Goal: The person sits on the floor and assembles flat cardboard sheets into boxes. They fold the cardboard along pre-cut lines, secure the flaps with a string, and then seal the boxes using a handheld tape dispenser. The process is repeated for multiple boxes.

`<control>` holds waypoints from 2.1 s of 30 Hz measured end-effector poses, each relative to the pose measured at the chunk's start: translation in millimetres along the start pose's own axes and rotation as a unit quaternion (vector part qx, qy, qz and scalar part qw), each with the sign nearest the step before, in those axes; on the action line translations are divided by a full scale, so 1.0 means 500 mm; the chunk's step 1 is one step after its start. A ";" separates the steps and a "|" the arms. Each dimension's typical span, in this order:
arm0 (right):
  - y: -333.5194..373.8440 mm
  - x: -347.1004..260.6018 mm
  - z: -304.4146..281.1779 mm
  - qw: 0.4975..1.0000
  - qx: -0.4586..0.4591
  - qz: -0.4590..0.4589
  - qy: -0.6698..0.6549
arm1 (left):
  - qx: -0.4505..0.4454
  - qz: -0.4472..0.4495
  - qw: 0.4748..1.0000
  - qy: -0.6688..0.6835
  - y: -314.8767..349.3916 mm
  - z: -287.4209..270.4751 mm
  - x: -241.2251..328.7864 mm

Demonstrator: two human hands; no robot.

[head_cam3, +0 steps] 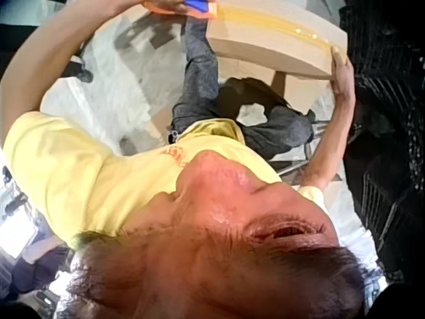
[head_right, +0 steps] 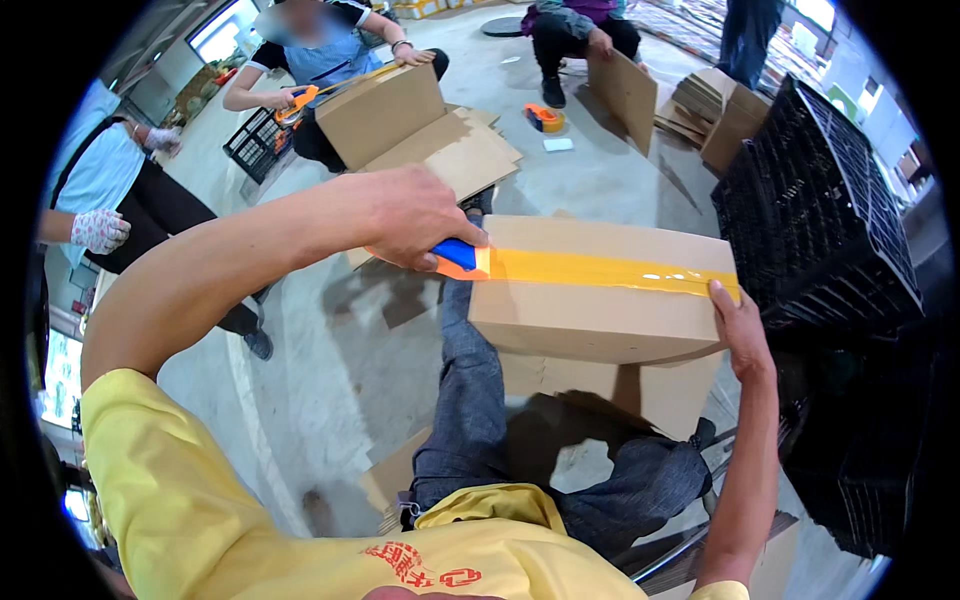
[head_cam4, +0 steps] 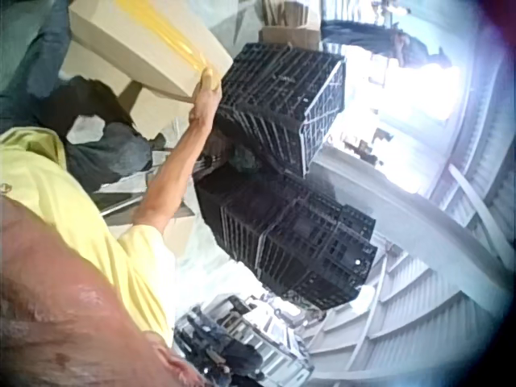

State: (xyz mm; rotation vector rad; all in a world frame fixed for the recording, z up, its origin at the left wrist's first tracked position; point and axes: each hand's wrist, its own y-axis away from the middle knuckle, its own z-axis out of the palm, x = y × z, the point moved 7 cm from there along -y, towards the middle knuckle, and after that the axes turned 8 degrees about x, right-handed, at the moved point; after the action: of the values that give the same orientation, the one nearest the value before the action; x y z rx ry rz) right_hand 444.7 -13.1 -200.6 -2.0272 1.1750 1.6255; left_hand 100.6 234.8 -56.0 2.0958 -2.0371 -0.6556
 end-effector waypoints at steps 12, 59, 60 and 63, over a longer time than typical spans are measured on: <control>-0.034 0.026 -0.017 0.993 -0.032 0.060 -0.093 | 0.371 -0.056 0.885 0.276 0.031 0.302 -0.030; -0.014 0.043 -0.017 0.993 0.006 0.086 -0.078 | 0.625 -0.470 0.493 0.382 0.017 0.430 -0.047; -0.015 0.036 -0.013 0.994 -0.006 0.073 -0.084 | 0.652 -0.458 0.454 0.399 -0.011 0.409 -0.051; -0.008 0.039 -0.013 0.994 -0.008 0.058 -0.095 | 0.639 -0.421 0.503 0.403 -0.118 0.387 -0.026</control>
State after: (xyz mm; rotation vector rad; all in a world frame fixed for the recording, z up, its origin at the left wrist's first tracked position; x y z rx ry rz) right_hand 452.8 -22.8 -217.3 -1.7970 1.2326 1.8423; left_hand 76.8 289.3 -249.6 2.8499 -0.5815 2.1220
